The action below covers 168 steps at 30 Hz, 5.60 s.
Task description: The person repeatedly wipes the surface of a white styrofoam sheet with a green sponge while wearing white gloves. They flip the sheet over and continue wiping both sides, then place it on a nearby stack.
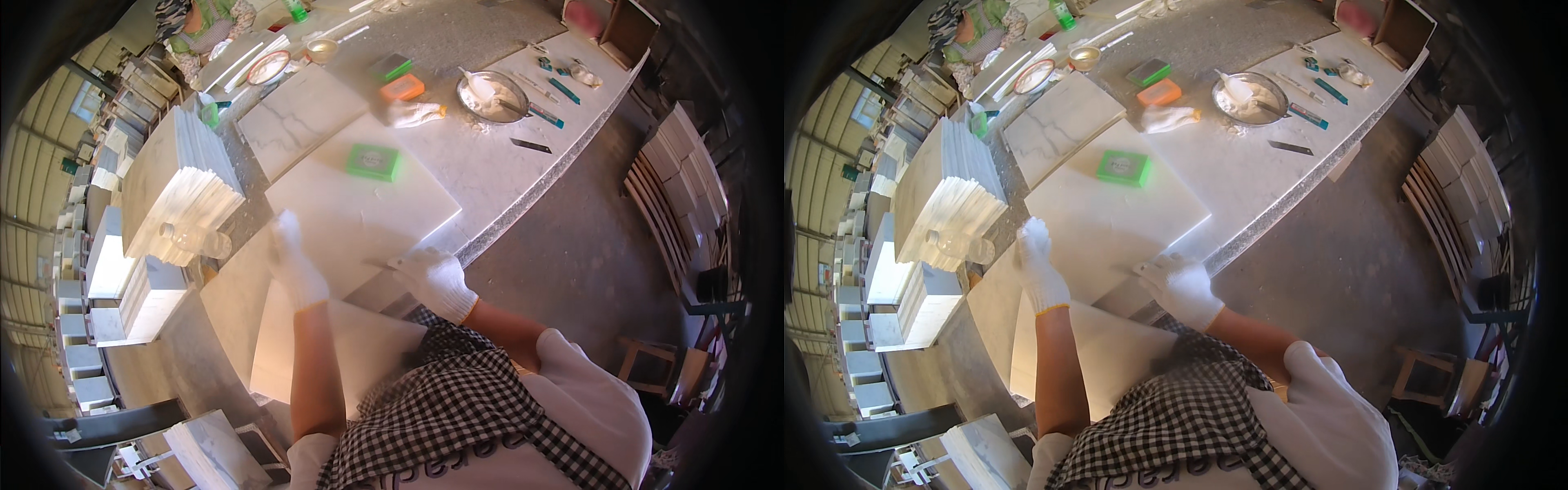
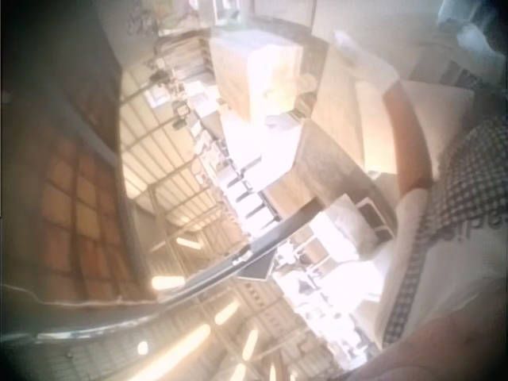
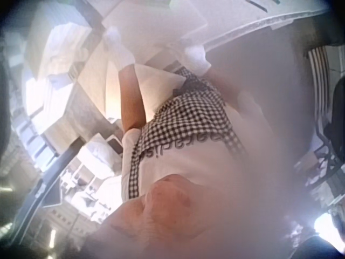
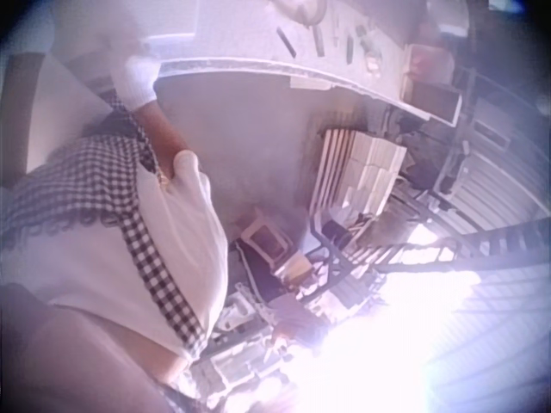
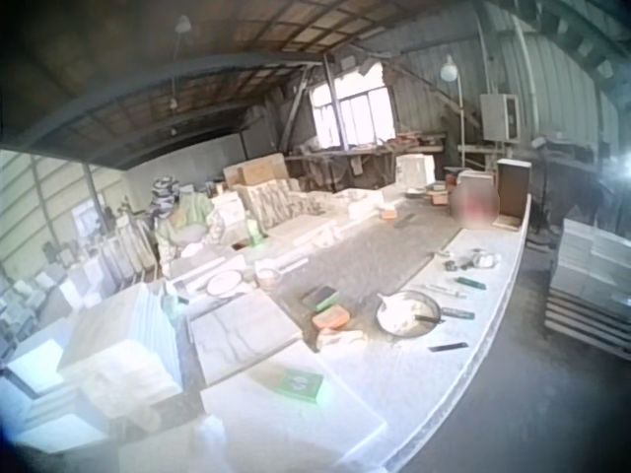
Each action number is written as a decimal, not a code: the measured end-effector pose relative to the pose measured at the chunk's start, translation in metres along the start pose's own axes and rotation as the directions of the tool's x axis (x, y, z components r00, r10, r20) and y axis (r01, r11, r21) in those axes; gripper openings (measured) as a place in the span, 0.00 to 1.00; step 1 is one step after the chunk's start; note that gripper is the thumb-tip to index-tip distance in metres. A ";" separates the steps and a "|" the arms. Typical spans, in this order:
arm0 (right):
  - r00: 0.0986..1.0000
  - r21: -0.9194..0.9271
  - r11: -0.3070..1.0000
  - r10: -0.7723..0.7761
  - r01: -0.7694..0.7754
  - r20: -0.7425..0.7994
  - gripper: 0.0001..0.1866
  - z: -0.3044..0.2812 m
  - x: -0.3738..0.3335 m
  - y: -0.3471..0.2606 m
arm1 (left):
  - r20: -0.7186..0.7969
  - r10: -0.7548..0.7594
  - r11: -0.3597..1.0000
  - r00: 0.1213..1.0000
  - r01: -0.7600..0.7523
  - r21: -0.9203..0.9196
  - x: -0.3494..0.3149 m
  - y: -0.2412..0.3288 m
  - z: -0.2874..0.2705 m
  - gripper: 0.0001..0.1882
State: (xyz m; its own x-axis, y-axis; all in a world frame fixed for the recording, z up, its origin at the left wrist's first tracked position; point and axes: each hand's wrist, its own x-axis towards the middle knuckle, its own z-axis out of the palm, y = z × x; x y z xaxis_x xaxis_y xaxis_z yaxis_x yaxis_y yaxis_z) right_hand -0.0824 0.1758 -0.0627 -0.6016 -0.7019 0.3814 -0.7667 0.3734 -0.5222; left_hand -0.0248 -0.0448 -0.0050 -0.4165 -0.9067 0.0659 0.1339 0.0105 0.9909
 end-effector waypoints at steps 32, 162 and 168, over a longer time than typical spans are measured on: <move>0.941 -0.011 0.953 0.297 -0.303 -0.161 0.06 -0.019 0.002 0.024 | 0.519 -0.116 0.934 0.847 -0.085 0.348 -0.029 -0.035 0.009 0.27; 0.755 0.813 0.473 0.653 -0.340 -0.064 0.12 -0.083 0.103 0.131 | 0.212 0.047 0.980 0.976 -0.004 -0.197 -0.053 -0.069 0.003 0.29; 0.759 0.931 0.317 0.647 -0.181 -0.072 0.15 -0.077 0.104 0.168 | 0.164 -0.081 0.981 0.983 0.108 -0.162 -0.053 -0.075 -0.001 0.30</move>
State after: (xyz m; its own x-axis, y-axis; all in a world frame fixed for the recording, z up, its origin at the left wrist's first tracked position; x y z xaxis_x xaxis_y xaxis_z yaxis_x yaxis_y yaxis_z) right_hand -0.2909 0.2124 -0.0524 -0.9689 -0.2472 0.0066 0.0749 -0.3190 -0.9448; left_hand -0.0116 0.0017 -0.0831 -0.5680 -0.8230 0.0036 0.2318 -0.1558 0.9602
